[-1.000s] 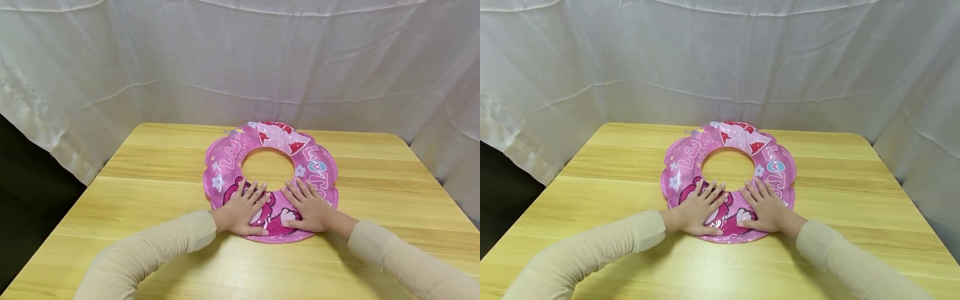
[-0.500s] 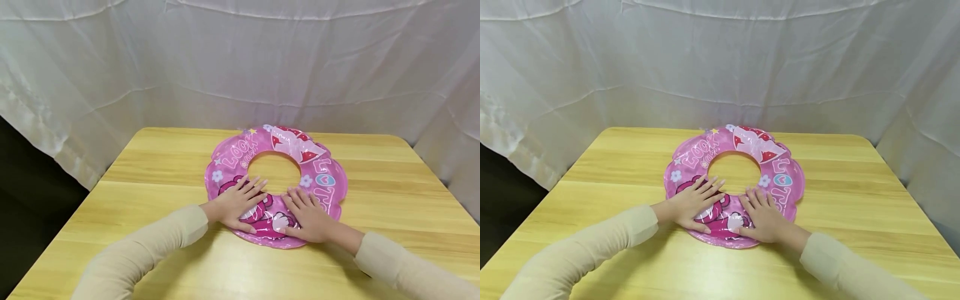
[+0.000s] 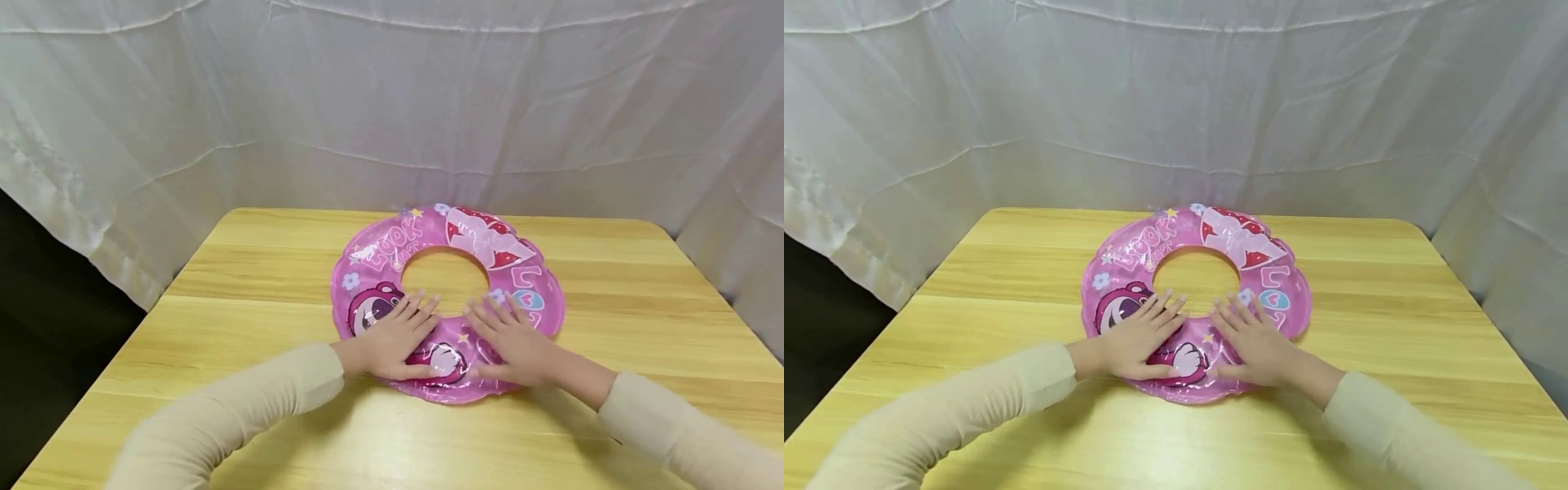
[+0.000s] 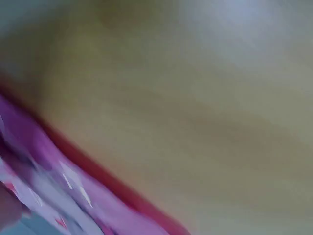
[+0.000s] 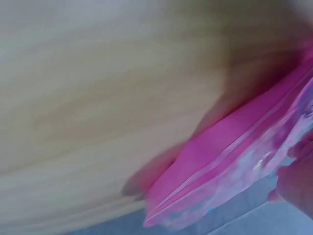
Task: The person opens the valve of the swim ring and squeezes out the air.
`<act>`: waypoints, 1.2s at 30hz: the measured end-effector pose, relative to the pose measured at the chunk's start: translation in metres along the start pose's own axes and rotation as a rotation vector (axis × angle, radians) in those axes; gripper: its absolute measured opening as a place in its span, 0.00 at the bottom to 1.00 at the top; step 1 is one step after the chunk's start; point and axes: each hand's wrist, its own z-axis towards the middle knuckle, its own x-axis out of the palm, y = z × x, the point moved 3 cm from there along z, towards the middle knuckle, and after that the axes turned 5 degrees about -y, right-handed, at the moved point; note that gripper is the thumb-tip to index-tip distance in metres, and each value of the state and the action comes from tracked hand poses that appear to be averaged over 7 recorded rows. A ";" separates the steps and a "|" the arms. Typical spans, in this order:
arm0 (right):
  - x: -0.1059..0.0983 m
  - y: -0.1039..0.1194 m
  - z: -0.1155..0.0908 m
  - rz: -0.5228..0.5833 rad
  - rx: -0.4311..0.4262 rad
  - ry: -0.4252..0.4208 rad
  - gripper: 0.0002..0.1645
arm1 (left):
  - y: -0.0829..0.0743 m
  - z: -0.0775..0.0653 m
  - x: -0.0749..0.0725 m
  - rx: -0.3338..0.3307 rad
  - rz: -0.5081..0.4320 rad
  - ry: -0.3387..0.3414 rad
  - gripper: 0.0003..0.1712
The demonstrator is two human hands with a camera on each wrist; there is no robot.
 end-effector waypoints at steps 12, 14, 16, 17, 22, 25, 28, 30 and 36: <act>0.015 -0.022 0.005 -0.050 0.051 0.056 0.57 | -0.021 0.008 0.018 -0.142 -0.074 0.028 0.54; 0.017 -0.022 0.005 -0.063 0.051 0.058 0.57 | -0.021 0.009 0.020 -0.147 -0.082 0.038 0.54; 0.019 -0.023 0.005 -0.069 0.051 0.060 0.57 | -0.020 0.010 0.022 -0.151 -0.078 0.054 0.54; 0.020 -0.023 0.005 -0.070 0.051 0.061 0.57 | -0.020 0.010 0.022 -0.153 -0.075 0.062 0.53; 0.023 -0.025 0.004 -0.066 0.049 0.063 0.56 | -0.021 0.012 0.022 -0.151 -0.070 0.077 0.53; 0.025 -0.026 0.004 -0.064 0.049 0.068 0.56 | -0.022 0.012 0.021 -0.143 -0.077 0.080 0.52; 0.026 -0.026 0.004 -0.063 0.051 0.080 0.56 | -0.022 0.012 0.021 -0.138 -0.081 0.093 0.52; 0.027 -0.026 0.004 -0.059 0.054 0.086 0.56 | -0.022 0.013 0.021 -0.136 -0.085 0.103 0.52; 0.027 -0.028 0.004 -0.027 0.058 0.075 0.55 | -0.019 0.015 0.021 -0.122 -0.105 0.104 0.51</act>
